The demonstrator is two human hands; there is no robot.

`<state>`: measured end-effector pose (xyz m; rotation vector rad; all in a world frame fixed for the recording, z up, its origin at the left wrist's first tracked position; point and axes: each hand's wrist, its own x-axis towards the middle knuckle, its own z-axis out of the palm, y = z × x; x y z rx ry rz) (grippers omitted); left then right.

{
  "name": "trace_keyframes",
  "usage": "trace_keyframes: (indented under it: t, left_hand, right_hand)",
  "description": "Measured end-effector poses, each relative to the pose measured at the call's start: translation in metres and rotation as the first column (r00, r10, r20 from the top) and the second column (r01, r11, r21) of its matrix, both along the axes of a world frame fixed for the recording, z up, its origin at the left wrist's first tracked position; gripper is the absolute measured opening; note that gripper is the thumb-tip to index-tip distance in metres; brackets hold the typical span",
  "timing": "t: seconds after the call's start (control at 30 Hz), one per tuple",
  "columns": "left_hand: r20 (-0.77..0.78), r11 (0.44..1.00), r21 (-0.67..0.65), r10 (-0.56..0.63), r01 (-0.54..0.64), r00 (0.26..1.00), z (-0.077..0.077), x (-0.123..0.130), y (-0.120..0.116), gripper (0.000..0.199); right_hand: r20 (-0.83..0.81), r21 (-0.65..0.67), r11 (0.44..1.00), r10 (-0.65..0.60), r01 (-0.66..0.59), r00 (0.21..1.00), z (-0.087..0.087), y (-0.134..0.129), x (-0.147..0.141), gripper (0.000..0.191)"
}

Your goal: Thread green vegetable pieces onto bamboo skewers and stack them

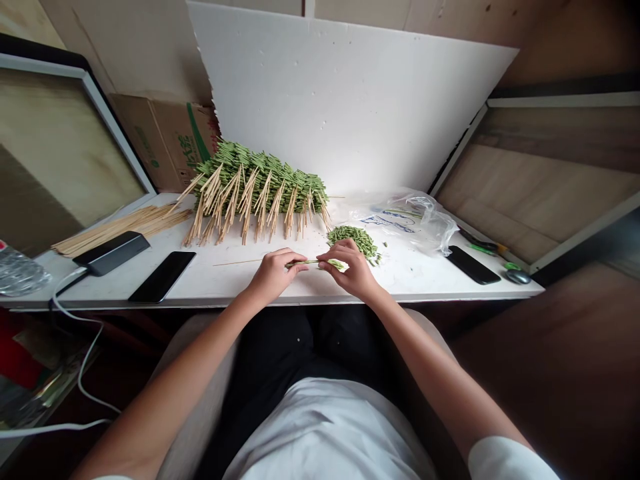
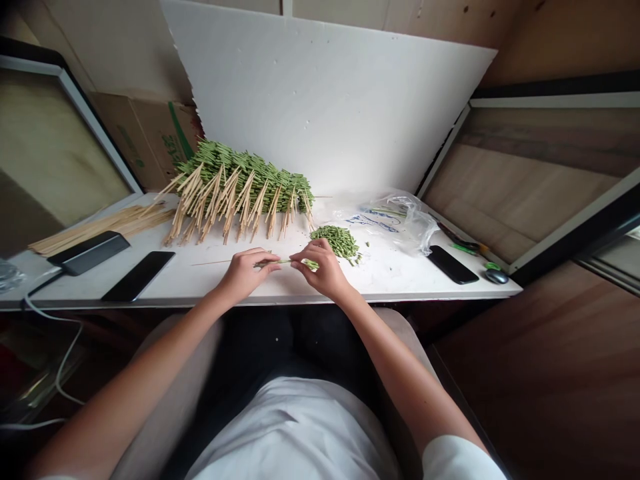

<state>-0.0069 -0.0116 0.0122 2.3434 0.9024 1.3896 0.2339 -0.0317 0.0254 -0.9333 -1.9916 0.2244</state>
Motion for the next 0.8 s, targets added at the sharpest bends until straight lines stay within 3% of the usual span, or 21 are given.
trace_keyframes:
  t: [0.17,0.37,0.53,0.7,0.8]
  left_hand:
    - [0.019,0.998,0.019,-0.059,0.059,0.998,0.0,0.003,-0.004,0.013]
    - [-0.004,0.999,-0.006,-0.041,0.041,0.999,0.006,0.005,-0.008,0.016]
    - [0.028,0.978,-0.111,-0.175,0.177,0.984,0.013,0.008,-0.014,0.015]
    - [0.171,0.913,-0.292,-0.244,0.286,0.955,0.019,0.009,-0.019,0.014]
    - [0.227,0.875,-0.345,-0.274,0.34,0.934,0.018,0.005,-0.014,0.021]
  right_hand:
    - [-0.008,0.044,0.997,0.064,-0.064,0.998,-0.001,-0.004,-0.009,0.025]
    - [-0.029,0.074,0.997,0.009,-0.007,1.0,-0.001,-0.009,-0.015,0.018]
    - [-0.085,0.086,0.996,0.047,-0.04,0.995,-0.001,-0.015,-0.019,0.021]
    - [-0.286,-0.065,0.991,0.092,-0.115,0.954,-0.001,-0.016,-0.027,0.04]
    - [-0.361,-0.13,0.978,0.108,-0.165,0.926,-0.002,-0.005,-0.017,0.047]
